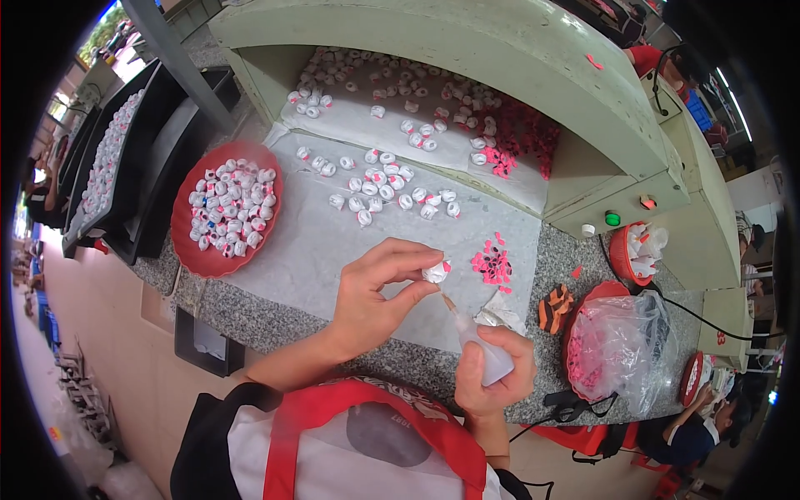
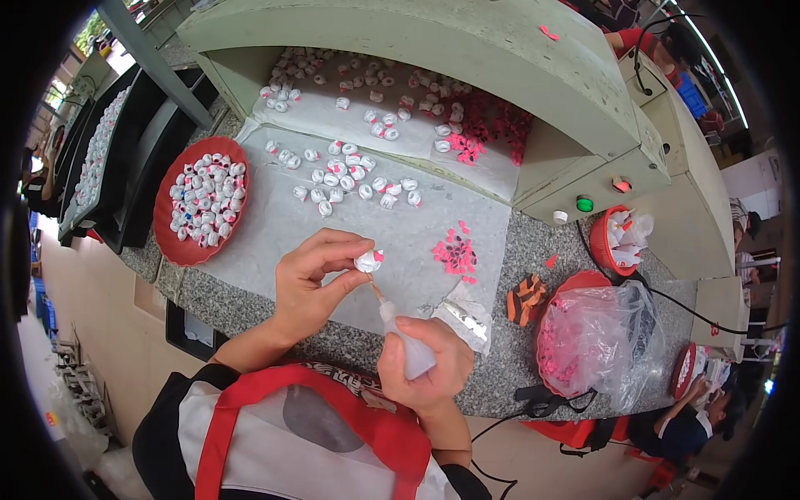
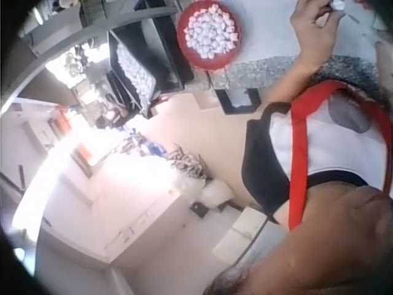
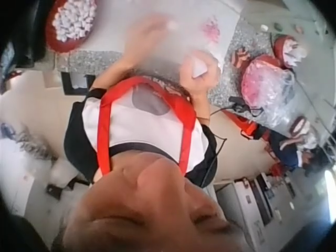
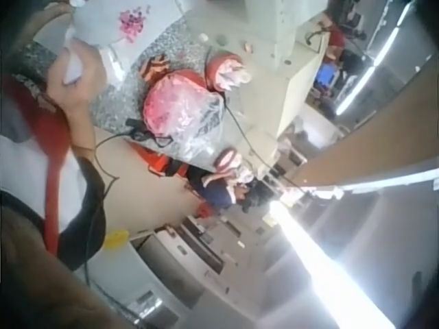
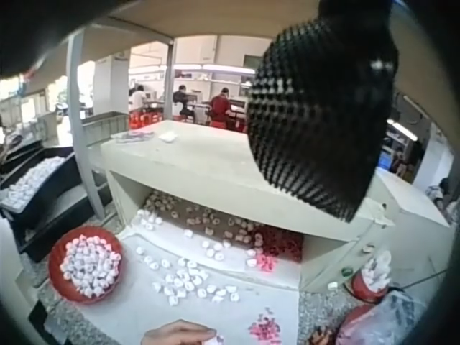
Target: Applying glue to toy components and assembling small character figurines on a factory line.
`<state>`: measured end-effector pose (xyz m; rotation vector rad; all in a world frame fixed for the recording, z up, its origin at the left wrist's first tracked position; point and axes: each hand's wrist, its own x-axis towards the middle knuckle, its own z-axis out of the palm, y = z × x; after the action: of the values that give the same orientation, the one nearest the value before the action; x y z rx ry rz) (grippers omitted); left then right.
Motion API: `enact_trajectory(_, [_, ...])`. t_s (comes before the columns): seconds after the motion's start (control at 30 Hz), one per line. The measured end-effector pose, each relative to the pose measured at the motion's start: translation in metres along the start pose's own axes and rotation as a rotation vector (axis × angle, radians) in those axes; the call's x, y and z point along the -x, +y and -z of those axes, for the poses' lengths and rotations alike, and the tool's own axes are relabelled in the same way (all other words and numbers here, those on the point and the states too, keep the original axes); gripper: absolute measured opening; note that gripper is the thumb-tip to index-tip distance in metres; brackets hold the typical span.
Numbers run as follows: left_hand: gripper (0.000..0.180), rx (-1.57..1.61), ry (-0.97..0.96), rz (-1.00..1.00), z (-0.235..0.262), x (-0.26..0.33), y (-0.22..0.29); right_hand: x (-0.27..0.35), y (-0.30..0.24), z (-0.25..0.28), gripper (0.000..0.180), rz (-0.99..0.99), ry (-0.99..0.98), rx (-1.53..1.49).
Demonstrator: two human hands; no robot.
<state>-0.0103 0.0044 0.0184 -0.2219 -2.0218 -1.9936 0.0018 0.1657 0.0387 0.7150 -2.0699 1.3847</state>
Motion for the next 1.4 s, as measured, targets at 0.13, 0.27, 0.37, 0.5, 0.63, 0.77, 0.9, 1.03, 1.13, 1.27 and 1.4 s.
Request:
enact_trajectory(0.13, [0.031, 0.078, 0.012, 0.040, 0.000, 0.000, 0.001, 0.000, 0.000, 0.002, 0.022, -0.015, 0.016, 0.024])
enact_trajectory(0.27, [0.030, 0.175, 0.002, 0.090, 0.000, 0.001, 0.000, 0.000, 0.000, -0.001, 0.021, -0.015, 0.036, 0.015])
enact_trajectory(0.37, [0.030, 0.264, -0.009, 0.139, 0.000, 0.001, 0.000, -0.002, -0.001, -0.003, 0.022, 0.017, 0.013, 0.014])
enact_trajectory(0.5, [0.032, 0.431, -0.027, 0.369, 0.005, -0.002, 0.004, 0.010, -0.007, 0.001, 0.023, -0.172, 0.030, 0.002])
enact_trajectory(0.63, [0.033, 0.473, -0.043, 0.405, 0.006, -0.004, 0.006, 0.004, -0.003, 0.002, 0.022, -0.113, 0.043, -0.019])
enact_trajectory(0.77, [0.033, 0.499, -0.053, 0.415, 0.007, -0.003, 0.006, 0.000, -0.001, 0.002, 0.023, 0.015, 0.028, -0.009])
enact_trajectory(0.9, [0.033, 0.485, -0.040, 0.420, 0.007, -0.004, 0.006, 0.001, 0.000, 0.003, 0.022, 0.017, 0.044, 0.009])
enact_trajectory(1.03, [0.034, 0.486, -0.032, 0.407, 0.007, -0.003, 0.004, 0.000, -0.001, 0.006, 0.022, 0.012, 0.019, 0.028])
enact_trajectory(1.13, [0.033, 0.486, -0.035, 0.405, 0.007, -0.003, 0.005, 0.005, -0.009, 0.006, 0.020, -0.088, 0.016, 0.029])
enact_trajectory(1.27, [0.034, 0.481, -0.054, 0.405, 0.007, -0.003, 0.005, 0.005, -0.011, 0.002, 0.021, -0.214, 0.037, 0.036])
enact_trajectory(1.4, [0.033, 0.398, -0.019, 0.429, 0.013, -0.003, -0.004, 0.002, 0.009, 0.001, 0.020, -0.296, 0.176, 0.021])
